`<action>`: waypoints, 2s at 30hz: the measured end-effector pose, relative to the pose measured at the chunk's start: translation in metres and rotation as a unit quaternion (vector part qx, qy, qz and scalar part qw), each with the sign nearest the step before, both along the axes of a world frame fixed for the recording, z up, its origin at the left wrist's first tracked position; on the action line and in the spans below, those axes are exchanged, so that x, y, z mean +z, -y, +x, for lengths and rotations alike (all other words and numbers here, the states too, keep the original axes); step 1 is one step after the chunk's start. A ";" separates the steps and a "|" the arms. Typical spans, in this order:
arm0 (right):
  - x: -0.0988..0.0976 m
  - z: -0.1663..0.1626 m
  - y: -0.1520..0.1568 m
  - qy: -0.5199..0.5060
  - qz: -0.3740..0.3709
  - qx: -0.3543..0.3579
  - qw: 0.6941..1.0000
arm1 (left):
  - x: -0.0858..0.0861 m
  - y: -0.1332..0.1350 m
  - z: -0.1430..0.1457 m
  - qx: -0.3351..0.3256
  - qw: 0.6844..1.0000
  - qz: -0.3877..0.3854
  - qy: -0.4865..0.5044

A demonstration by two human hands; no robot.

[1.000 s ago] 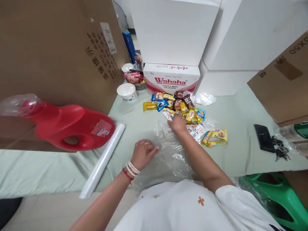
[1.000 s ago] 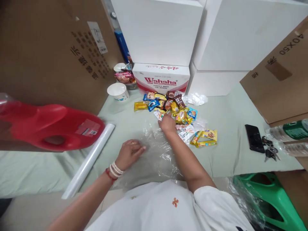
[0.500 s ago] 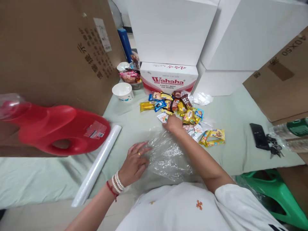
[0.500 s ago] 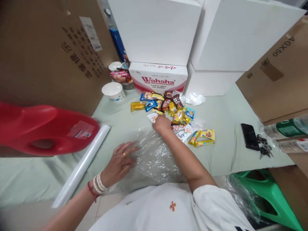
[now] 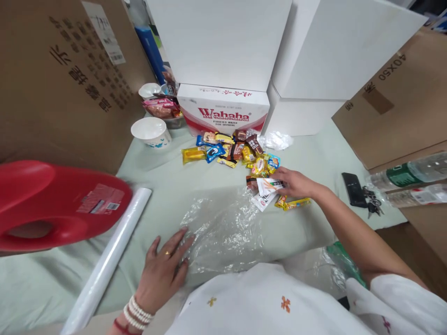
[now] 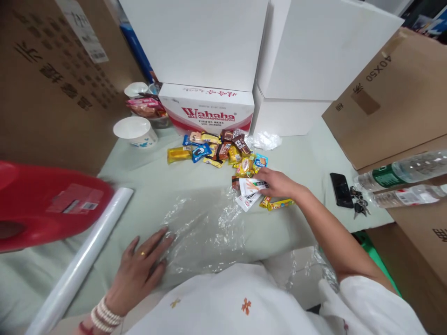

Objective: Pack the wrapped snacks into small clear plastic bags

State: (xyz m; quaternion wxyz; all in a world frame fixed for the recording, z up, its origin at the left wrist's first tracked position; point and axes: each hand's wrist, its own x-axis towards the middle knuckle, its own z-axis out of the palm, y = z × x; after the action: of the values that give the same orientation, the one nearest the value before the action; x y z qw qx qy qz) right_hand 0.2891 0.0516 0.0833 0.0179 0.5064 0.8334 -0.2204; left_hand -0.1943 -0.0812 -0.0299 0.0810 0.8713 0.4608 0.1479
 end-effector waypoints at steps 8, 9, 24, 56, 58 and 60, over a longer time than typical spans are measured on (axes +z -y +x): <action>-0.032 -0.024 0.009 0.142 -0.009 0.049 0.989 | 0.002 -0.006 0.019 0.108 0.991 -0.061 0.042; -0.034 -0.026 0.007 0.151 -0.010 0.040 0.988 | 0.004 -0.008 0.022 0.115 0.991 -0.057 0.039; 0.045 -0.028 0.019 -0.011 0.017 -0.107 0.994 | 0.017 -0.003 0.089 0.142 0.986 -0.084 -0.037; -0.013 -0.170 0.045 0.082 -0.028 -0.061 0.994 | 0.004 -0.032 0.061 0.025 0.996 -0.089 0.006; -0.024 -0.174 0.047 0.093 -0.040 -0.059 0.993 | 0.003 -0.031 0.058 0.031 0.995 -0.093 0.015; -0.029 -0.163 0.055 0.069 -0.045 -0.065 0.994 | 0.003 -0.028 0.050 0.032 0.995 -0.091 0.032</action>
State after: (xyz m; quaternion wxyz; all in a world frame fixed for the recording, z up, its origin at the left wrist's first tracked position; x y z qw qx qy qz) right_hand 0.1262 -0.0030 0.0542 0.0833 0.5724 0.7846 -0.2231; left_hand -0.1440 -0.0527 -0.0267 0.1694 0.8402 0.4968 0.1358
